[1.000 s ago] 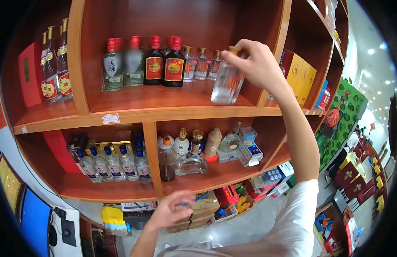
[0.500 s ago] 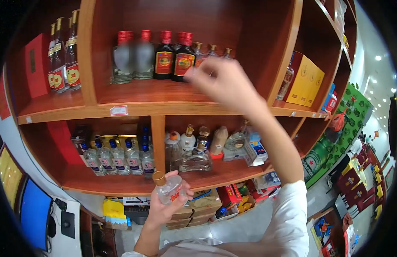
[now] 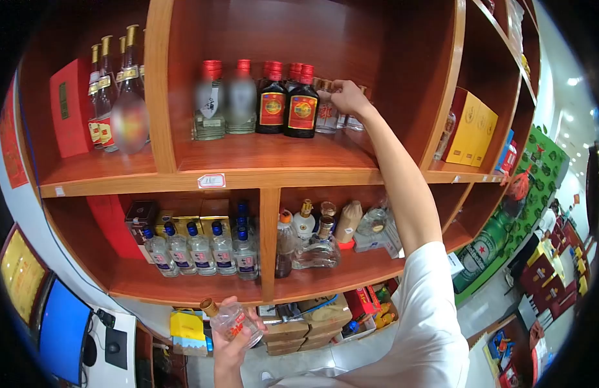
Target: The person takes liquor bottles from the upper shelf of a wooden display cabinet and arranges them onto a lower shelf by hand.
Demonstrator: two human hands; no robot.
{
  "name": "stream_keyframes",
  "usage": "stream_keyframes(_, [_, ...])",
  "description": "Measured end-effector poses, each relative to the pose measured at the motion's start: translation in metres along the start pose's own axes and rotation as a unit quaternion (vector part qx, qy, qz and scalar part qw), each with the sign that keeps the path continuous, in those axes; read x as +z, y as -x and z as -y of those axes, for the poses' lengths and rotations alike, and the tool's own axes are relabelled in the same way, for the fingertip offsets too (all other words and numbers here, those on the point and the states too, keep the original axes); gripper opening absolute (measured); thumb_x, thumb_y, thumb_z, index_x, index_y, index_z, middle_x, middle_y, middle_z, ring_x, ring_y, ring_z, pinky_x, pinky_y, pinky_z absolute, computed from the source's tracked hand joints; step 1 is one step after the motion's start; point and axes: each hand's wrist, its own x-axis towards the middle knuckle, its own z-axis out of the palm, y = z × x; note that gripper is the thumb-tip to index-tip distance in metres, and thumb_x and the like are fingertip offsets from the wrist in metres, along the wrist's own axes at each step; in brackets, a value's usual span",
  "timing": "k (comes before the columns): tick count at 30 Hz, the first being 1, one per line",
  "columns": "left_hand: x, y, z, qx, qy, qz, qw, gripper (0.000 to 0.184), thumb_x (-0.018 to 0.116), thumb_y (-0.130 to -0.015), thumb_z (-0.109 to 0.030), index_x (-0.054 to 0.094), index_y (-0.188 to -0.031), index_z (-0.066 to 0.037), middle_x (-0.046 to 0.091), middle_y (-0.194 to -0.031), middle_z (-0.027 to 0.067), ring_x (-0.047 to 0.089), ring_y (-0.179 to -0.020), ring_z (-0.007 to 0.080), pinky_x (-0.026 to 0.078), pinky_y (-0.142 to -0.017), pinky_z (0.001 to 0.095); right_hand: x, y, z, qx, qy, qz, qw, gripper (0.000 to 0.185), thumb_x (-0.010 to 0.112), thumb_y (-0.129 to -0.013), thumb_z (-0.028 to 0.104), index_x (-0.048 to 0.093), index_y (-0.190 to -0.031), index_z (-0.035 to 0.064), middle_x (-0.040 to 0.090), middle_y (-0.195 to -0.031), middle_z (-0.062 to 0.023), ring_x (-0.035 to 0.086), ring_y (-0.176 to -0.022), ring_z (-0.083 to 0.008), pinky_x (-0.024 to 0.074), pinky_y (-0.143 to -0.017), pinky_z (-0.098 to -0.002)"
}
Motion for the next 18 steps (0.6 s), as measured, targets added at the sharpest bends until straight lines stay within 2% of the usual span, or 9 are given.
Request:
stream_keyframes(5, [-0.002, -0.01, 0.01, -0.047, 0.014, 0.06, 0.997, 0.07, 0.074, -0.087, -0.006, 0.037, -0.146, -0.008, 0.061, -0.106, 0.0177, 0.066, -0.093, 0.0307, 0.058, -0.078, 0.0477, -0.042, 0.057, 0.031, 0.05, -0.059, 0.049, 0.996, 0.062, 0.073, -0.088, 0.043, 0.061, -0.131, -0.0004, 0.068, -0.122, -0.02, 0.066, -0.113, -0.028, 0.0511, -0.095, -0.0402])
stream_keyframes(9, [-0.002, -0.018, 0.029, -0.084, 0.062, 0.119, 0.987, 0.064, 0.071, -0.089, -0.003, 0.041, -0.145, -0.007, 0.062, -0.108, 0.018, 0.067, -0.093, 0.0313, 0.059, -0.077, 0.0477, -0.033, 0.045, 0.002, 0.035, -0.116, 0.068, 0.99, 0.075, 0.073, -0.086, 0.042, 0.051, -0.139, -0.0063, 0.062, -0.133, -0.022, 0.06, -0.123, -0.0304, 0.0468, -0.103, -0.0393])
stream_keyframes(10, [0.002, -0.018, 0.031, -0.102, 0.087, 0.123, 0.983, 0.06, 0.07, -0.09, 0.0, 0.043, -0.143, -0.006, 0.063, -0.109, 0.0181, 0.067, -0.093, 0.0312, 0.059, -0.077, 0.0479, -0.024, 0.047, 0.01, 0.029, -0.065, 0.019, 0.997, 0.085, 0.076, -0.083, 0.045, 0.046, -0.143, -0.0082, 0.059, -0.137, -0.0241, 0.058, -0.127, -0.0309, 0.0445, -0.107, -0.0381])
stream_keyframes(11, [0.001, -0.019, 0.035, -0.118, 0.08, 0.133, 0.981, 0.059, 0.07, -0.089, 0.0, 0.044, -0.143, -0.005, 0.063, -0.109, 0.0179, 0.067, -0.093, 0.0311, 0.059, -0.077, 0.0479, -0.017, 0.058, 0.013, 0.072, -0.042, -0.021, 0.996, 0.09, 0.078, -0.082, 0.044, 0.042, -0.147, -0.0066, 0.056, -0.14, -0.0249, 0.056, -0.129, -0.0303, 0.0443, -0.107, -0.0366])
stream_keyframes(13, [-0.001, -0.019, 0.045, -0.153, 0.066, 0.151, 0.974, 0.059, 0.07, -0.089, 0.001, 0.045, -0.142, -0.005, 0.064, -0.108, 0.0175, 0.067, -0.093, 0.031, 0.059, -0.077, 0.048, -0.011, 0.06, 0.011, 0.058, -0.113, -0.004, 0.992, 0.087, 0.08, -0.08, 0.044, 0.047, -0.143, -0.0072, 0.06, -0.135, -0.0237, 0.059, -0.125, -0.0295, 0.0461, -0.105, -0.0365])
stream_keyframes(14, [0.0, -0.018, 0.049, -0.164, 0.058, 0.152, 0.973, 0.057, 0.069, -0.089, 0.002, 0.046, -0.141, -0.005, 0.065, -0.107, 0.0174, 0.067, -0.092, 0.0309, 0.058, -0.078, 0.0479, -0.008, 0.061, 0.006, 0.04, -0.191, 0.009, 0.981, 0.077, 0.082, -0.079, 0.043, 0.056, -0.133, -0.0061, 0.067, -0.125, -0.0213, 0.064, -0.116, -0.0278, 0.0483, -0.101, -0.0375])
stream_keyframes(17, [0.006, -0.012, 0.056, -0.195, 0.053, 0.173, 0.964, 0.055, 0.067, -0.09, 0.003, 0.047, -0.141, -0.005, 0.065, -0.107, 0.0174, 0.067, -0.092, 0.0307, 0.058, -0.078, 0.047, -0.015, 0.072, 0.002, -0.027, -0.186, -0.046, 0.981, 0.066, 0.081, -0.078, 0.043, 0.064, -0.122, -0.0045, 0.071, -0.113, -0.0197, 0.068, -0.106, -0.0268, 0.0508, -0.094, -0.038])
stream_keyframes(18, [0.01, -0.009, 0.059, -0.199, 0.056, 0.178, 0.962, 0.055, 0.067, -0.09, 0.002, 0.047, -0.141, -0.005, 0.065, -0.107, 0.0173, 0.067, -0.091, 0.031, 0.058, -0.078, 0.0472, -0.021, 0.081, -0.001, -0.066, -0.166, -0.106, 0.978, 0.058, 0.08, -0.078, 0.04, 0.067, -0.114, -0.0024, 0.073, -0.106, -0.0194, 0.07, -0.098, -0.0265, 0.0529, -0.088, -0.0377])
